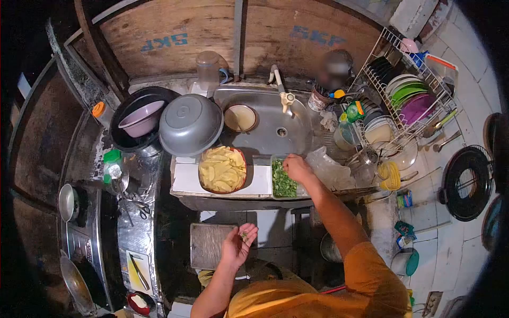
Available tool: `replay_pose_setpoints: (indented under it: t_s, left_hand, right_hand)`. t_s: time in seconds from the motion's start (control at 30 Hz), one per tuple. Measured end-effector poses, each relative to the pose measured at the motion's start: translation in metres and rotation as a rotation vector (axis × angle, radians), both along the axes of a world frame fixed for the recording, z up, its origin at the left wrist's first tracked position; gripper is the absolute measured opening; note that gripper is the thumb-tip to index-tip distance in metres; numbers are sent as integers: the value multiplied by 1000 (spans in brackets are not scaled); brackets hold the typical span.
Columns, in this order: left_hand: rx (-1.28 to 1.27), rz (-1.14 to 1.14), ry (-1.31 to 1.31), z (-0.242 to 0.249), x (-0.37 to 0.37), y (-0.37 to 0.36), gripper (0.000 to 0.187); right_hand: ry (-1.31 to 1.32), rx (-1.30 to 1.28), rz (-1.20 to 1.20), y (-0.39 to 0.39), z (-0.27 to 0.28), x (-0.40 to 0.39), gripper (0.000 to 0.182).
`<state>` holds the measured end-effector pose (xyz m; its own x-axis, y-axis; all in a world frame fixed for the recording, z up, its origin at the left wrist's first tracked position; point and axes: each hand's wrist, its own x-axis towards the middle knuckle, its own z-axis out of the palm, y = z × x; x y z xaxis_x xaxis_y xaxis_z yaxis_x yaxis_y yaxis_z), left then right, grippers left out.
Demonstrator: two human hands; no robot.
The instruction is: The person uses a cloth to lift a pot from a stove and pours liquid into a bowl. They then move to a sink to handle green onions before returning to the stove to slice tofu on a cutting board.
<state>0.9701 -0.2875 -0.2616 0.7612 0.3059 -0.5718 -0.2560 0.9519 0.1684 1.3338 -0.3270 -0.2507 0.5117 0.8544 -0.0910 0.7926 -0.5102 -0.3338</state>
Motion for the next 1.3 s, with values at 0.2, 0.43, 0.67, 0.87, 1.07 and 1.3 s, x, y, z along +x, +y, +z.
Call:
replay_pose_setpoints:
  t_s: [0.2, 0.43, 0.67, 0.87, 1.07, 1.3]
  left_hand:
    - [8, 0, -26, -1, 2, 2, 39]
    - [18, -51, -62, 3, 16, -1, 38]
    - [11, 3, -83, -32, 19, -5, 34]
    - [-115, 178, 52, -115, -46, 9, 28]
    - [37, 827, 84, -216, -186, 108, 46]
    - [111, 558, 759, -248, -243, 78, 37]
  right_hand:
    - [-4, 164, -55, -11, 20, -6, 11]
    - [169, 275, -121, -26, 63, -43, 13]
    - [298, 43, 373, -34, 45, -193, 20]
    - [442, 222, 385, -22, 12, -260, 23]
    - [558, 166, 406, -55, 6, -278, 17]
    - [666, -20, 240, -85, -11, -266, 15]
